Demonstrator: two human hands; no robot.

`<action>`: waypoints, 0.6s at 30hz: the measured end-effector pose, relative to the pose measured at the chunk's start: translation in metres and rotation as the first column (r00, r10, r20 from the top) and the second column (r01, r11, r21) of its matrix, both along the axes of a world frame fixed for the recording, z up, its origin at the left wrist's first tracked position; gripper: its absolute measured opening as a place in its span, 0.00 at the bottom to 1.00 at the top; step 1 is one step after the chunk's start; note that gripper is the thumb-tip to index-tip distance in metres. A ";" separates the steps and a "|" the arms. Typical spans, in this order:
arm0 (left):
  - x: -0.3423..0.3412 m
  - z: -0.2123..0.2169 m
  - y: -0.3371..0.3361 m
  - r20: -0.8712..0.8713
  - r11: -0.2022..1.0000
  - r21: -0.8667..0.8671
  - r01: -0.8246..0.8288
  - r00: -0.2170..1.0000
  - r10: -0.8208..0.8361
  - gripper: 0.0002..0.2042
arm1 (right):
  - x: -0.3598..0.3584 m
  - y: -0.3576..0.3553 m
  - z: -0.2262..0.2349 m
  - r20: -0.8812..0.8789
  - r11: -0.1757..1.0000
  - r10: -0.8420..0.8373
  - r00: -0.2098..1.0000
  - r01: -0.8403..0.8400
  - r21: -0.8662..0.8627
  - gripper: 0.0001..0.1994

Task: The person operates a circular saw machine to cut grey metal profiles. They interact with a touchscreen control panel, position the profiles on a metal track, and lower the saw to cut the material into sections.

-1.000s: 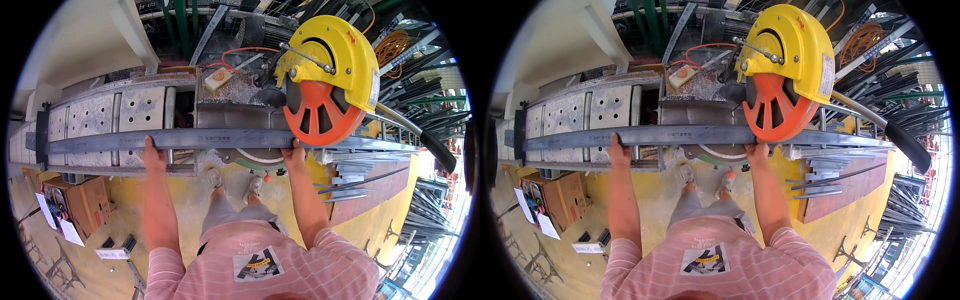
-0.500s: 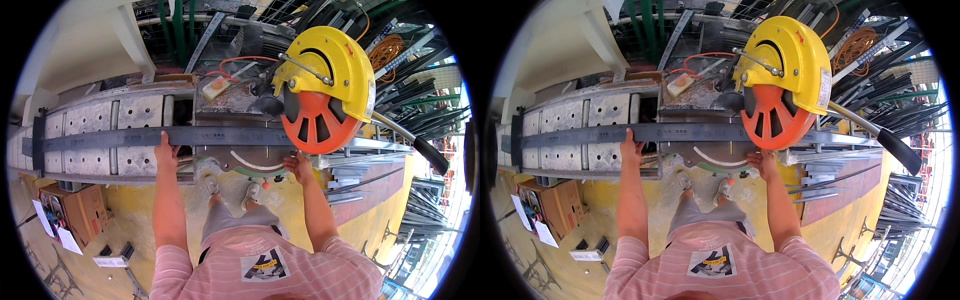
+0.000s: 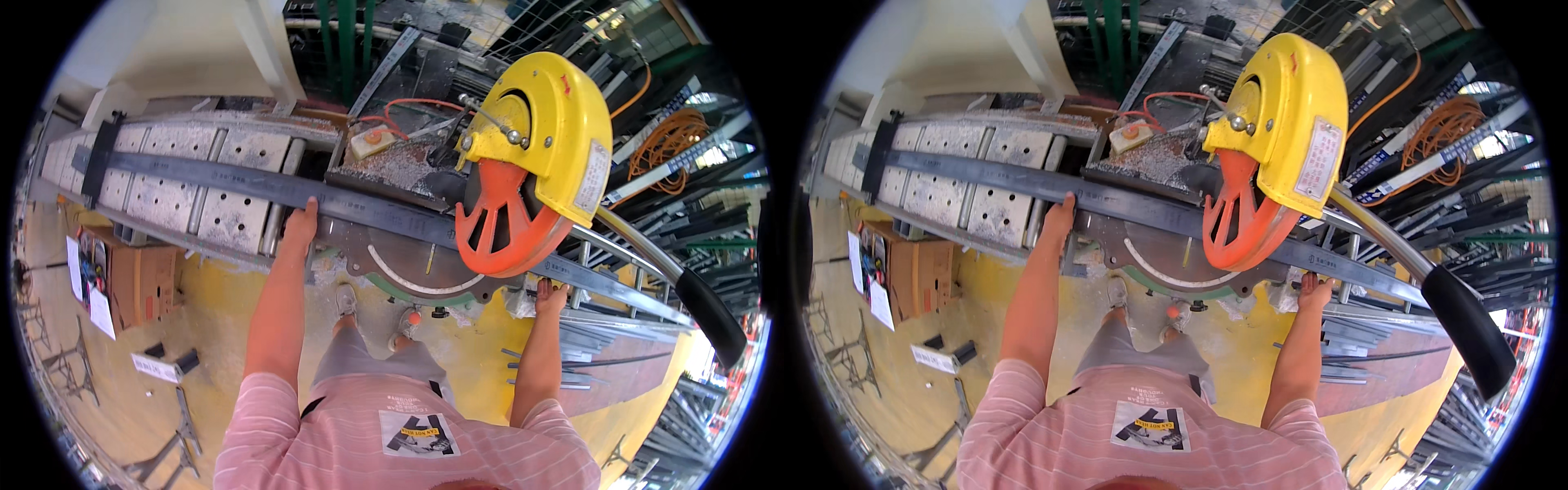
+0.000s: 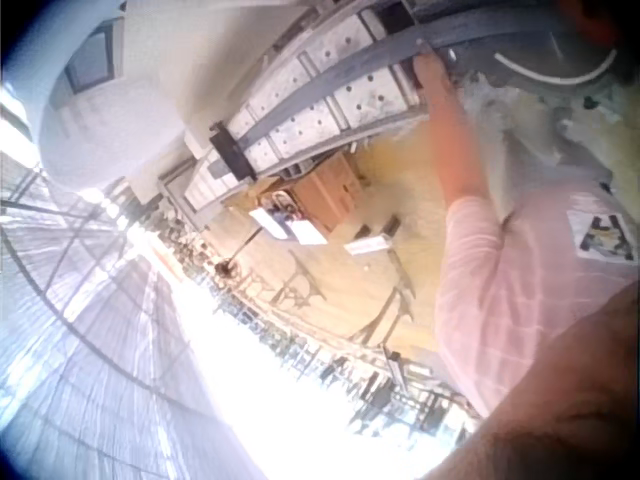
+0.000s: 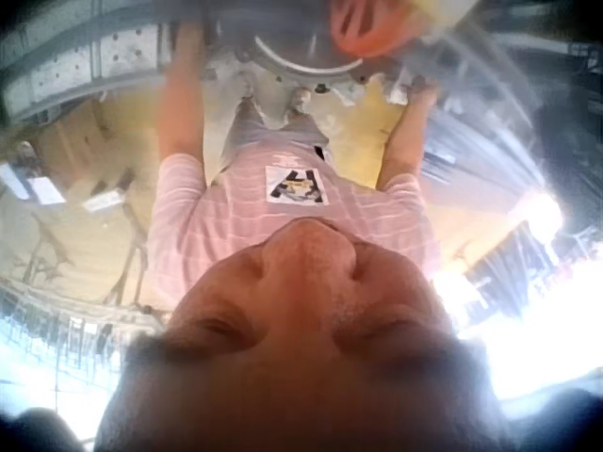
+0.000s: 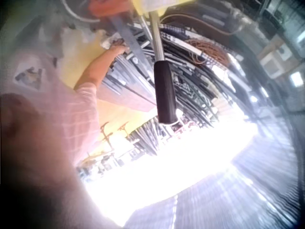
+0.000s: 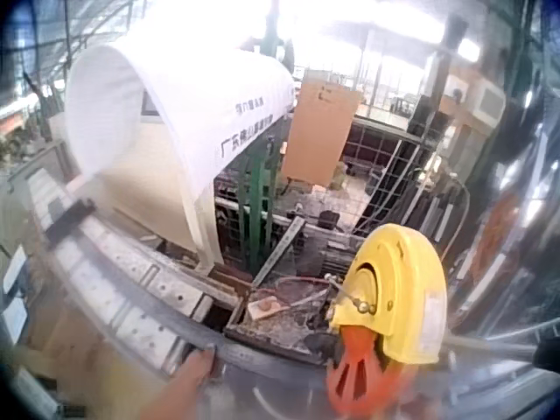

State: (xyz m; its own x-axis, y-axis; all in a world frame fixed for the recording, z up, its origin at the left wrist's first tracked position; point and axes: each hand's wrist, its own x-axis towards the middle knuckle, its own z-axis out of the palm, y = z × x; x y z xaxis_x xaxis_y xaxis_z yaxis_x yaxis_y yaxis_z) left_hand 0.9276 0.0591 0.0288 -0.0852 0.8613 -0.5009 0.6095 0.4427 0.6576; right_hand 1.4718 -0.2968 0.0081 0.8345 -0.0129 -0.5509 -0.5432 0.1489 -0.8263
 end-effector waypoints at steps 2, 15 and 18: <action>0.024 -0.003 -0.003 0.149 0.981 -0.069 -0.183 0.970 0.192 0.38 | 0.019 -0.001 -0.017 0.041 0.980 -0.016 0.999 0.008 0.198 0.29; 0.036 -0.024 -0.001 0.210 0.947 -0.056 -0.315 0.924 0.320 0.33 | 0.007 0.074 0.031 -0.033 0.923 -0.291 0.956 0.271 -0.271 0.30; 0.031 -0.022 -0.003 0.261 0.927 0.005 -0.375 0.895 0.361 0.32 | 0.010 0.078 0.025 -0.024 0.960 -0.209 0.978 0.201 -0.197 0.30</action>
State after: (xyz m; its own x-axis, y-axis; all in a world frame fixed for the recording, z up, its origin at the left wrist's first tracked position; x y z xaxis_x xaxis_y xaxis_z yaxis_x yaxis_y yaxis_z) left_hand 0.9591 0.0563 0.0065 -0.2787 0.8191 -0.5015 0.2216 0.5629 0.7963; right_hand 1.4822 -0.2193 0.0328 0.7779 -0.2909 -0.5570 -0.5539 0.1011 -0.8264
